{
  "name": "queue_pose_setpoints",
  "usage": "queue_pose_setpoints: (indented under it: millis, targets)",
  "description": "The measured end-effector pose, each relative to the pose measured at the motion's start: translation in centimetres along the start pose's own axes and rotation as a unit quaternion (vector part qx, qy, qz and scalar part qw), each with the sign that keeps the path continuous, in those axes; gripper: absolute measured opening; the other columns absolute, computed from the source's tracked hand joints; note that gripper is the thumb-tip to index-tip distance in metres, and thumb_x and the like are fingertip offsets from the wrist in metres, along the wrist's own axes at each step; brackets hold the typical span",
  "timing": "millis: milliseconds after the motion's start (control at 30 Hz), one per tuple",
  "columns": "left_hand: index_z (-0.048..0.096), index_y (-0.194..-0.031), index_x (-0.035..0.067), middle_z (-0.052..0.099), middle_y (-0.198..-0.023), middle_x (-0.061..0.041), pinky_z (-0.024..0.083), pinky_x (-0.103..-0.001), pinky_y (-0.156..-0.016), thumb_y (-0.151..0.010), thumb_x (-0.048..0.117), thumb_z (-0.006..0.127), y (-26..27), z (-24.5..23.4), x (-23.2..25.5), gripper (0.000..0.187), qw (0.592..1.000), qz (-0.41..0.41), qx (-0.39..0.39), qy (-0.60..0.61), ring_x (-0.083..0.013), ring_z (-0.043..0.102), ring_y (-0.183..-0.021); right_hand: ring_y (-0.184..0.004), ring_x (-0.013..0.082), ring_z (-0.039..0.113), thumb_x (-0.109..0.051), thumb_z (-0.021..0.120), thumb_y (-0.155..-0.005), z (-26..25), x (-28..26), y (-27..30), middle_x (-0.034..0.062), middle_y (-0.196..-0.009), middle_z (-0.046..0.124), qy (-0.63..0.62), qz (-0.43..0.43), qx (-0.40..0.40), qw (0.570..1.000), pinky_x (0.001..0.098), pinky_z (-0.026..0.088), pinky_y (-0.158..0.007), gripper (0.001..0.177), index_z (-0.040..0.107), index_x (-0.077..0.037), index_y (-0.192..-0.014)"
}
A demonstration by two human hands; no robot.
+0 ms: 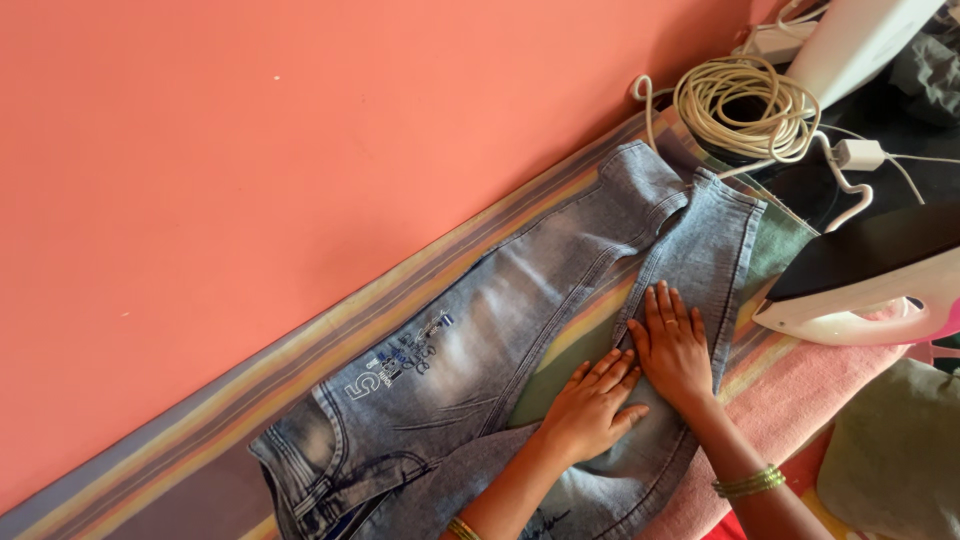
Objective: The person lays a pair of gray jeans flat on a striped cloth, smooths the fabric, and uses a pink and white iron to press the garment. The person moves the iron back and forth over the upper and lower sections of the jeans.
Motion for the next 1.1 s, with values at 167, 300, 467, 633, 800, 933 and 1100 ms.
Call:
queue_pose_setpoints:
  millis: [167,300,467,633,800,933,1100]
  targets:
    - [0.044,-0.154,0.006,0.024,-0.171,-0.011,0.019,-0.05,-0.125,-0.104,0.057,0.037,1.1,-0.5,-0.2,0.072,1.0,0.002,-0.02,0.002,-0.0281,0.018,-0.159,-0.154,0.0267,0.025,-0.044,0.038,-0.103,-0.1,-0.9,1.7,0.0102,-0.167,0.03,-0.025,-0.004,-0.026,0.999,0.0529,0.019,-0.122,0.067,0.033,-0.006,-0.159]
    - [0.043,-0.154,0.005,0.023,-0.172,-0.013,0.021,-0.051,-0.123,-0.104,0.058,0.036,2.0,-0.8,-0.3,0.073,1.0,0.001,-0.026,0.009,-0.0313,0.026,-0.155,-0.155,0.0254,0.025,-0.041,0.038,-0.105,-0.4,-2.0,3.8,0.0074,-0.167,0.032,-0.046,0.007,-0.02,0.999,0.0513,0.018,-0.123,0.062,0.035,-0.01,-0.158]
    - [0.052,-0.147,0.002,0.038,-0.165,-0.017,0.036,-0.05,-0.117,-0.105,0.046,0.053,2.7,-1.7,-0.1,0.061,0.999,0.038,0.02,0.006,-0.0358,0.047,-0.143,-0.149,0.0278,0.043,-0.029,0.048,-0.103,-2.6,-3.5,4.3,0.007,-0.161,0.045,-0.081,-0.001,0.001,0.997,0.0508,0.03,-0.12,0.053,0.049,-0.011,-0.152]
    - [0.061,-0.138,0.006,0.063,-0.141,-0.014,0.05,-0.044,-0.106,-0.1,0.024,0.066,2.3,-5.7,-0.1,0.042,0.996,-0.022,0.077,0.049,-0.0314,0.065,-0.121,-0.097,0.0281,0.075,-0.025,0.065,-0.098,-6.7,-4.8,0.1,0.0079,-0.131,0.07,-0.301,0.11,-0.076,0.944,0.0382,0.06,-0.087,0.031,0.072,-0.013,-0.126]
    - [0.067,-0.133,0.016,0.072,-0.124,-0.009,0.056,-0.038,-0.097,-0.095,0.02,0.066,4.3,-13.2,-4.8,0.038,0.964,-0.187,0.153,0.111,-0.024,0.071,-0.112,-0.095,0.028,0.075,-0.023,0.068,-0.092,-8.4,-7.5,-5.5,0.0132,-0.113,0.076,-0.328,0.026,-0.11,0.938,0.0408,0.058,-0.08,0.03,0.075,-0.01,-0.118]
    - [0.068,-0.126,0.013,0.072,-0.125,-0.011,0.049,-0.047,-0.1,-0.092,0.023,0.071,9.1,-18.5,-11.9,0.035,0.945,-0.152,0.278,-0.079,-0.0308,0.066,-0.116,-0.106,0.0332,0.071,-0.021,0.069,-0.092,-6.5,-10.3,-9.8,0.015,-0.116,0.075,-0.316,-0.108,-0.134,0.933,0.0431,0.054,-0.092,0.029,0.074,-0.008,-0.118]
    - [0.068,-0.124,0.015,0.071,-0.117,-0.009,0.049,-0.052,-0.089,-0.092,0.029,0.066,13.8,-19.2,-17.1,0.035,0.919,-0.251,0.249,-0.173,-0.0334,0.064,-0.11,-0.116,0.0355,0.065,-0.02,0.07,-0.091,-2.9,-17.7,-12.3,0.0135,-0.124,0.072,-0.295,-0.213,-0.199,0.91,0.0451,0.05,-0.099,0.033,0.073,-0.01,-0.122]
Point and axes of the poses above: each hand's wrist, its own y-axis away from the middle knuckle, its own z-axis out of the palm, x = y × z, the point moved 1 cm from there along -y, towards the middle knuckle
